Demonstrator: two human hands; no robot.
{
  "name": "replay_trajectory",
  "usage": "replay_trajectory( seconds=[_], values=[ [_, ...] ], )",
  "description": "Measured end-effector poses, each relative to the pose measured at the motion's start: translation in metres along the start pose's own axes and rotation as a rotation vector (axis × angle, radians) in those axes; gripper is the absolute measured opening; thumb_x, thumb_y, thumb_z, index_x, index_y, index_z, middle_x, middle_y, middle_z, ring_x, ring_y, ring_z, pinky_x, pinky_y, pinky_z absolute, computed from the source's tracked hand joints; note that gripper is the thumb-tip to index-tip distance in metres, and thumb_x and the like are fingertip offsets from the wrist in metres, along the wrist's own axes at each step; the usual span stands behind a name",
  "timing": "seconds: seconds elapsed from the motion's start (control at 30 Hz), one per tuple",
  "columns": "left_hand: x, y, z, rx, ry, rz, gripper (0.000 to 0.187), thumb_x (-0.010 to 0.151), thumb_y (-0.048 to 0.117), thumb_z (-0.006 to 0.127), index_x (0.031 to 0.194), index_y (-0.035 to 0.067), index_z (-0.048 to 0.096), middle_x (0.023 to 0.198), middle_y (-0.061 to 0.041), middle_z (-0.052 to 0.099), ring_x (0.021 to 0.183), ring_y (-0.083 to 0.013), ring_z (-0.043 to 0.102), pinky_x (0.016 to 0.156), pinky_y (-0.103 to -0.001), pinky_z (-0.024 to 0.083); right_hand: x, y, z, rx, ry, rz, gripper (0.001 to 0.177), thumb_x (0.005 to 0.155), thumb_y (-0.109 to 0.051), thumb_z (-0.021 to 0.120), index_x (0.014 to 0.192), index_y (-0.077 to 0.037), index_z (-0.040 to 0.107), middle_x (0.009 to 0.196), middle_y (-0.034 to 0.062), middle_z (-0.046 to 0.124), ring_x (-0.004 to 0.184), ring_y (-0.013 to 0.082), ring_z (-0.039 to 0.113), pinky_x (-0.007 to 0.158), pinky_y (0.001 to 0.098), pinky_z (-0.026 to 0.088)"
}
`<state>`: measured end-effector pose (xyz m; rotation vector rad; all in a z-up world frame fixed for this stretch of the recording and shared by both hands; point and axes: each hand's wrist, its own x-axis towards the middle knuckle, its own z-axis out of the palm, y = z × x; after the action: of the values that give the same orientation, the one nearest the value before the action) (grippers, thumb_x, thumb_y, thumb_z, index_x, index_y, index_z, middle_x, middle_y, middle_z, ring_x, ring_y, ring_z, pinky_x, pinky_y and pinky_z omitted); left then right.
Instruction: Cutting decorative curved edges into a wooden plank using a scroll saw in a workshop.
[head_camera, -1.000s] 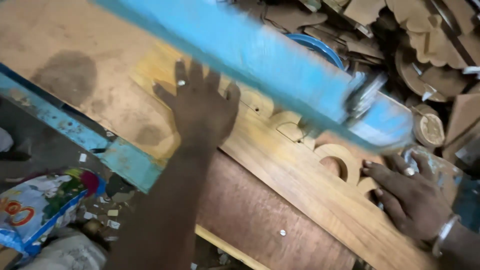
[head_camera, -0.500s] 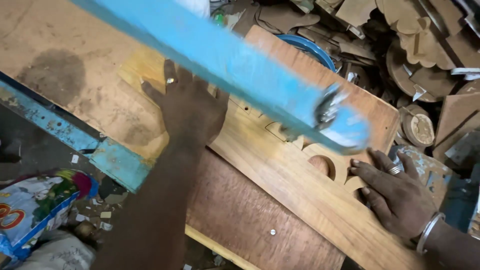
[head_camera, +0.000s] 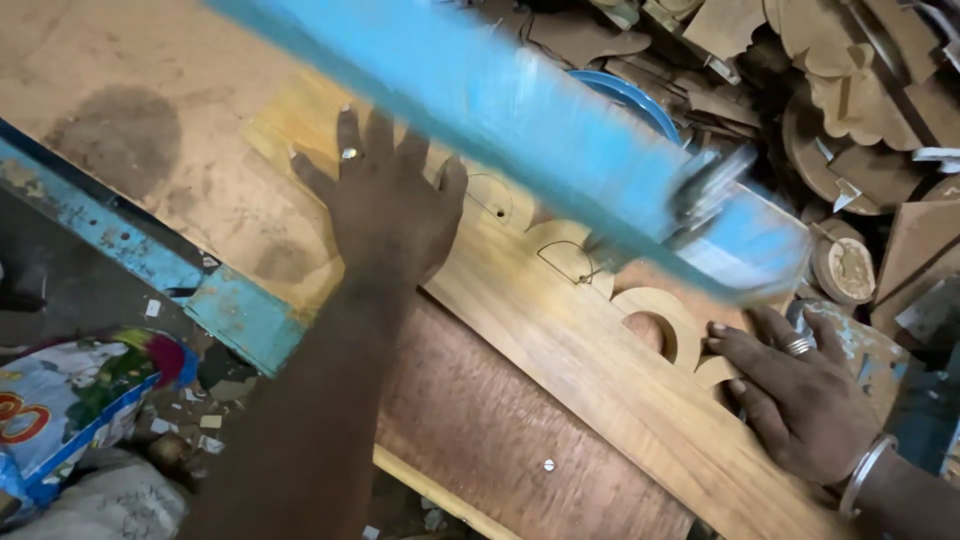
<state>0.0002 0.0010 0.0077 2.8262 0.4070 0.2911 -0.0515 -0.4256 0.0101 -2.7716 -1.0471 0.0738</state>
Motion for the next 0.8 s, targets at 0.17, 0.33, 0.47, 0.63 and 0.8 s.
replay_trajectory(
  seconds=[0.17,0.33,0.47,0.63,0.8],
  values=[
    [0.000,-0.002,0.002,0.028,-0.018,-0.006,0.059,0.098,0.052,0.047,0.138,0.011,0.061,0.154,-0.019,0.040,0.150,-0.0399,0.025,0.112,-0.080,0.005,0.001,-0.003,-0.003,0.014,0.024,-0.028,0.046,0.090,-0.020,0.053,0.134,-0.009,0.060,0.135,0.0055,0.067,0.140,0.0322,0.050,0.122,0.0585,0.021],
    [0.003,-0.006,0.010,0.011,0.034,0.014,0.066,0.097,0.057,0.049,0.140,0.008,0.058,0.150,-0.022,0.042,0.145,-0.0423,0.027,0.107,-0.082,0.008,0.001,-0.001,0.000,0.013,0.010,-0.008,0.046,0.089,-0.021,0.054,0.133,-0.012,0.062,0.132,0.0049,0.067,0.139,0.0300,0.050,0.121,0.0578,0.020],
    [0.000,-0.003,0.005,0.072,0.029,0.021,0.066,0.100,0.059,0.048,0.138,0.006,0.059,0.153,-0.023,0.041,0.147,-0.0418,0.028,0.108,-0.081,0.010,0.002,-0.001,0.001,0.016,-0.011,0.022,0.046,0.088,-0.021,0.053,0.133,-0.012,0.062,0.134,0.0066,0.067,0.137,0.0280,0.051,0.122,0.0574,0.020],
    [-0.001,0.003,-0.006,0.031,-0.041,-0.020,0.058,0.099,0.050,0.045,0.145,0.016,0.057,0.157,-0.016,0.040,0.153,-0.0378,0.026,0.114,-0.081,0.009,-0.002,0.006,0.004,-0.005,-0.022,-0.005,0.048,0.089,-0.023,0.052,0.135,-0.010,0.060,0.137,0.0094,0.065,0.144,0.0331,0.046,0.123,0.0585,0.017],
    [0.004,0.001,-0.003,0.033,-0.066,-0.033,0.058,0.097,0.050,0.044,0.144,0.017,0.053,0.159,-0.014,0.034,0.150,-0.0368,0.021,0.111,-0.079,0.004,-0.001,0.004,0.003,0.002,-0.017,0.003,0.048,0.091,-0.024,0.053,0.136,-0.009,0.059,0.135,0.0106,0.065,0.144,0.0340,0.046,0.123,0.0590,0.017]
  ],
)
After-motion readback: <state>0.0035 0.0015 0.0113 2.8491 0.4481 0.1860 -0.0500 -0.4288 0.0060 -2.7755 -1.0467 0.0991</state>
